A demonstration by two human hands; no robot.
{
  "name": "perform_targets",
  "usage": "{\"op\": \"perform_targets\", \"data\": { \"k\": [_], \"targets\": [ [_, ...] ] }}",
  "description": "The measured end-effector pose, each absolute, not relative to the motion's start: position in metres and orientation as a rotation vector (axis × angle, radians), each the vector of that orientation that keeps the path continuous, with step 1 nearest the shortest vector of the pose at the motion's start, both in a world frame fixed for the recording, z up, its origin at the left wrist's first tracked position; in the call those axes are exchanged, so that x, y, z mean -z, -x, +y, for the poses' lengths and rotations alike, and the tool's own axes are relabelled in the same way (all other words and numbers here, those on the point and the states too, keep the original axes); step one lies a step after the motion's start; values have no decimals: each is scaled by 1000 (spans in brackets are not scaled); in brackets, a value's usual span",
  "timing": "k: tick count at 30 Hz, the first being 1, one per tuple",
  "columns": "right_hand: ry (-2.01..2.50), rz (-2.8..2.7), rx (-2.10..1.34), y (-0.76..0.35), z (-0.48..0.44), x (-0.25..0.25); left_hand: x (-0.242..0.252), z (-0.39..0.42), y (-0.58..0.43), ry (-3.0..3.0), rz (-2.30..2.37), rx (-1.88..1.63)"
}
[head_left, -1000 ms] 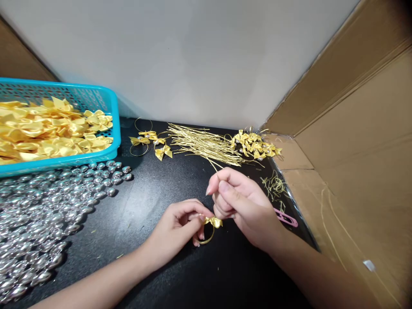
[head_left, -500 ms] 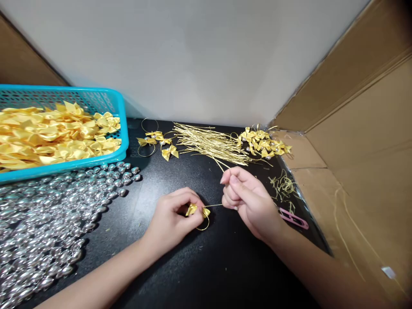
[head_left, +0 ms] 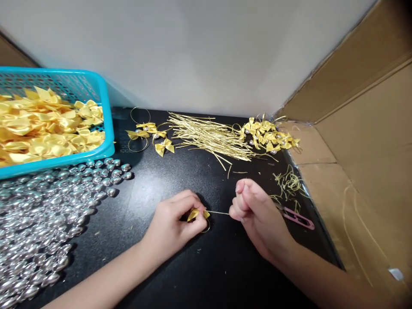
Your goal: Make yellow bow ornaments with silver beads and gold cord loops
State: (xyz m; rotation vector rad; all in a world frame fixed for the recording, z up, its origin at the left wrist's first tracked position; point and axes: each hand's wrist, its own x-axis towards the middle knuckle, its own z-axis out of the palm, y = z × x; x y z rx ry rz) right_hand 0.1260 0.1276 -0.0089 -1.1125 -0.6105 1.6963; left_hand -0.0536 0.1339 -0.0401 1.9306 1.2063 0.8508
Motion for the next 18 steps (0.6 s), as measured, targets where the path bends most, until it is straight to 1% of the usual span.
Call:
{"op": "perform_targets", "data": {
  "k": [6, 11, 18],
  "targets": [
    [1045, -558, -1743, -131, 131, 10, 40, 137, 55, -1902, 1200, -827],
    [972, -563, -1758, -133, 140, 13, 38, 141, 58, -1717, 1163, -778],
    [959, -649, -1798, -137, 143, 20, 35, 142, 61, -1632, 1126, -822]
  ]
}}
